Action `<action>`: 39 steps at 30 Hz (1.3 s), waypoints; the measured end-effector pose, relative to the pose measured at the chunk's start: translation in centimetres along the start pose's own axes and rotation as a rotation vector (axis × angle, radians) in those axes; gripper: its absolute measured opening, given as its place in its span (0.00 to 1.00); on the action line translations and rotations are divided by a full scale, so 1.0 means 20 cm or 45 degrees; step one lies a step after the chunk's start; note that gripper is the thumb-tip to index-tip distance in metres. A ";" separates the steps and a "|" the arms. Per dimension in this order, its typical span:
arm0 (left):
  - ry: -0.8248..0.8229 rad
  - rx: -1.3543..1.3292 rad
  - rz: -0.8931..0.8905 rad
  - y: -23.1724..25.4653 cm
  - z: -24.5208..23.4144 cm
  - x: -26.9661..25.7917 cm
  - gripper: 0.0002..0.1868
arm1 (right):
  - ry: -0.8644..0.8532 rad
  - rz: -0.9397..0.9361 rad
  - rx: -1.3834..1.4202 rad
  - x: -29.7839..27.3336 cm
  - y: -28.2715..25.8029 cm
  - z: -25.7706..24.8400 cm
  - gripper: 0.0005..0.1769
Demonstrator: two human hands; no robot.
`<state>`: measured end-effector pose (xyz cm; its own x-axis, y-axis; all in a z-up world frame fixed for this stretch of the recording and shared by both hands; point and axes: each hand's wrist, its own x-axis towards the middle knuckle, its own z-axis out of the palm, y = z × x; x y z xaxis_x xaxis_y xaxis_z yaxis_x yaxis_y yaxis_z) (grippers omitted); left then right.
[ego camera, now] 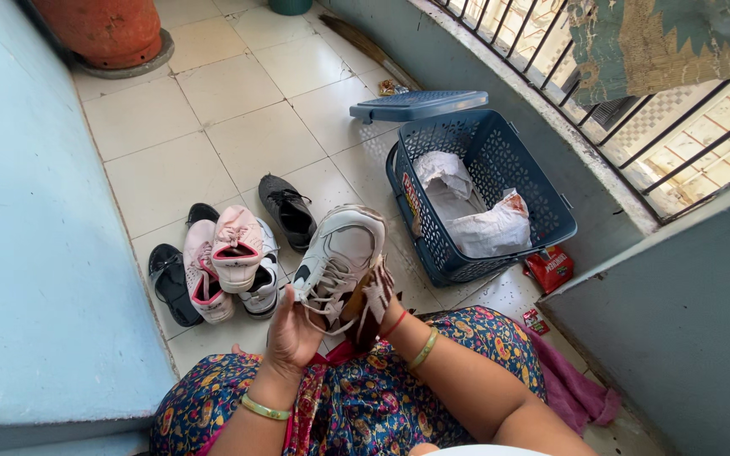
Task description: The person sits on a tiled floor and cleans a pair of white sneakers using a cloth. They wipe the exterior surfaces of the shoes, tie the laces, and then proceed to clean a pair of pink sneakers in a similar manner.
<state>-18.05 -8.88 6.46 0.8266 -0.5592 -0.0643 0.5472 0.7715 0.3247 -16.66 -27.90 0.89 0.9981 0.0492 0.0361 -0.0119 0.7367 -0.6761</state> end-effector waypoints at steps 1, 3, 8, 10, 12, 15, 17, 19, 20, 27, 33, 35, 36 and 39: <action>0.001 0.001 0.006 0.00 0.00 0.00 0.38 | -0.005 0.008 -0.006 0.00 0.01 0.02 0.23; 0.010 0.004 0.020 -0.01 0.01 -0.01 0.37 | 0.002 0.011 -0.021 0.00 0.01 0.05 0.23; 0.293 0.238 0.144 -0.05 -0.05 0.05 0.35 | 0.103 -0.340 -0.281 0.06 -0.02 -0.04 0.22; 0.368 0.334 0.225 -0.06 -0.11 0.06 0.33 | 0.049 -0.575 -0.369 0.07 -0.02 -0.11 0.22; 0.396 0.406 0.314 -0.05 -0.18 0.07 0.30 | 0.126 -0.660 -0.358 0.03 -0.04 -0.17 0.25; 0.462 0.563 0.394 -0.06 -0.28 0.10 0.26 | 0.139 -0.590 -0.178 0.10 -0.14 -0.21 0.29; 0.435 0.600 0.316 -0.07 -0.30 0.09 0.24 | 0.359 -0.806 -1.197 0.08 -0.17 -0.16 0.37; 0.372 0.655 0.240 -0.08 -0.27 0.08 0.23 | 0.425 -0.960 -1.680 0.03 -0.19 -0.06 0.42; 0.324 0.691 0.201 -0.09 -0.25 0.07 0.24 | 0.383 -1.028 -1.648 0.01 -0.19 0.00 0.43; -0.015 0.804 -0.040 -0.05 -0.11 0.01 0.37 | 0.067 -1.140 -2.030 -0.13 -0.14 0.30 0.32; -0.032 0.458 0.002 -0.10 -0.16 0.03 0.50 | -0.247 -1.098 -2.416 -0.12 -0.13 0.28 0.26; 0.083 0.602 0.021 -0.14 -0.21 0.06 0.49 | 0.003 -1.118 -2.400 -0.03 -0.17 0.21 0.25; 0.142 0.674 0.033 -0.16 -0.25 0.07 0.48 | 0.126 -1.125 -2.386 0.01 -0.18 0.17 0.25; -0.036 1.039 0.238 -0.19 -0.39 0.06 0.43 | 0.369 -0.980 -2.299 0.08 -0.24 0.06 0.30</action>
<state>-18.13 -9.98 -2.19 0.8848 -0.4594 0.0787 0.1251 0.3968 0.9093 -15.16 -30.60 5.12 0.7427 -0.1182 0.6592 0.2277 -0.8811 -0.4144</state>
